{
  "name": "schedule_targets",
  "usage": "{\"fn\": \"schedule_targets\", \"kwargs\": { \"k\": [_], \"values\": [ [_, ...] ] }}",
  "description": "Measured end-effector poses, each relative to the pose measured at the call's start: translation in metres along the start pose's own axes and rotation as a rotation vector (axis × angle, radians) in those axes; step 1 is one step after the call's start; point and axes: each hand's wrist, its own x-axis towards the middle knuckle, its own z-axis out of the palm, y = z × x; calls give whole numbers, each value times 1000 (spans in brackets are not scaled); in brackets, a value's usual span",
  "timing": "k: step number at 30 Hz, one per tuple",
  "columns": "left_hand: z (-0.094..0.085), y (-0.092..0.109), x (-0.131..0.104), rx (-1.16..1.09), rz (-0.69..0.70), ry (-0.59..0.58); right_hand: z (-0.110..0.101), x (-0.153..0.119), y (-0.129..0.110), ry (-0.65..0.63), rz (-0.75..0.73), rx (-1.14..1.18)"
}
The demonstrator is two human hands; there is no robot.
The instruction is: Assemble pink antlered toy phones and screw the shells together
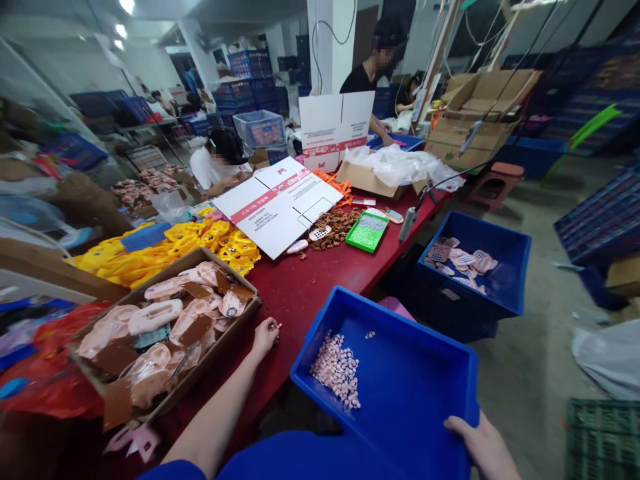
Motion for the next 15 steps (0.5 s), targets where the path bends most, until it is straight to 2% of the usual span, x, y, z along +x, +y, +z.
{"fn": "schedule_targets", "kwargs": {
  "k": [4,8,10,13,15],
  "values": [
    [-4,13,-7,-112,44,-11,-3,10,4,-11,8,2],
    [-9,48,-20,-194,193,-14,0,16,6,-7,-2,10],
    [-2,73,-31,-204,296,-62,4,15,1,-9,-12,16],
    [21,112,-59,-168,436,-221,10,-1,-18,14,-16,4],
    [36,130,-84,-132,499,-341,12,-17,-31,22,-111,-26]
  ]
}}
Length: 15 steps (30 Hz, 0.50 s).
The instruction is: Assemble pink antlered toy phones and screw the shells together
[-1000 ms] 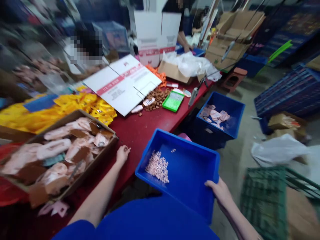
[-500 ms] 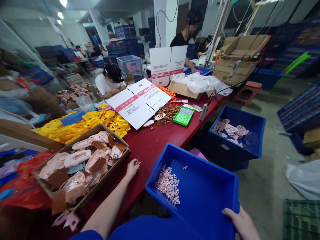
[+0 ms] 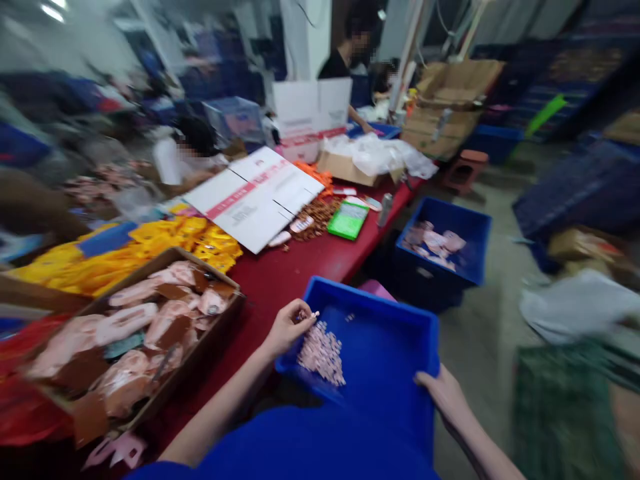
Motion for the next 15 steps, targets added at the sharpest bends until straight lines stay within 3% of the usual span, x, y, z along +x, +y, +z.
{"fn": "schedule_targets", "kwargs": {
  "k": [3,5,11,13,15],
  "values": [
    [23,20,-14,-10,-8,-161,-4,-6,-6,56,30,3],
    [30,20,-17,-11,-40,-196,-13,2,7,99,91,-3],
    [44,9,-8,94,-52,30,-58,3,58,197,148,51],
    [63,2,-2,115,-57,44,-77,1,70,244,137,76],
    [94,-7,4,117,-95,-17,-100,4,83,294,131,99]
  ]
}}
